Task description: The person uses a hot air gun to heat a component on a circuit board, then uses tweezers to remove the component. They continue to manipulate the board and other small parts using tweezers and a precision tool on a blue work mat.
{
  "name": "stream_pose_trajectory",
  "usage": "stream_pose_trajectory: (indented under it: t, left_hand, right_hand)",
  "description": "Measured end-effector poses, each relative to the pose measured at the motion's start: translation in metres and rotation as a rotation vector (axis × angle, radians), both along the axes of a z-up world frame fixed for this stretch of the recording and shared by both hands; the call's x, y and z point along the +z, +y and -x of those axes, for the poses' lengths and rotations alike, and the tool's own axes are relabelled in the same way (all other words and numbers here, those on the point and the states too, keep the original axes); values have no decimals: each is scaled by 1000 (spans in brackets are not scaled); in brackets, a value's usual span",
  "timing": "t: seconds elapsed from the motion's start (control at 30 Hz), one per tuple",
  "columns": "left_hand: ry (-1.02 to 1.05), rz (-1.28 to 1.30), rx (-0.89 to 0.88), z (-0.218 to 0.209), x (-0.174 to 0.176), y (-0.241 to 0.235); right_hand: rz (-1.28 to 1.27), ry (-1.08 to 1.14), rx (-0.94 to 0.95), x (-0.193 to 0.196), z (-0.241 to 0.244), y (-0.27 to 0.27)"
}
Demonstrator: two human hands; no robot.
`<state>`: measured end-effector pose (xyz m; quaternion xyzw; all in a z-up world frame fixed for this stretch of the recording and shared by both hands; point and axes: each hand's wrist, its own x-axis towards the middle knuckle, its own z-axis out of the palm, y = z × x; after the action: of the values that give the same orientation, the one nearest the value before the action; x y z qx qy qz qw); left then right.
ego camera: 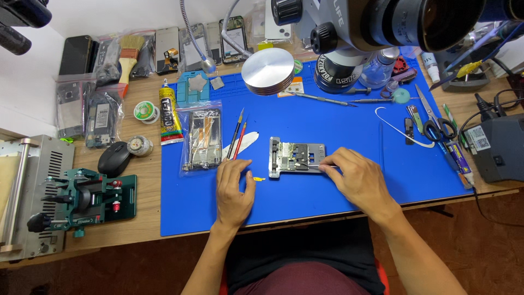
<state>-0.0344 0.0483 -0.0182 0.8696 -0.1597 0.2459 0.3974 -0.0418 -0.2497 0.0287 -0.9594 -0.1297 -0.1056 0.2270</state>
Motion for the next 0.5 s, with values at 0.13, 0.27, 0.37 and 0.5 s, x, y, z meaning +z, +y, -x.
stream_pose_trajectory:
  t: [0.13,0.27,0.37,0.5]
  left_hand:
    - [14,28,11,2,2,1]
    - [25,78,49,3,3,2]
    - [-19,128,135,3,-3,7]
    - [-22,129,128,1,-4,10]
  right_hand:
    - [-12,-42,22,0,-6,14]
    - [-46,-120,93,1,-17,48]
    - [-13,-227,174,-10,-29,72]
    - [106,-354,248,-4,-37,83]
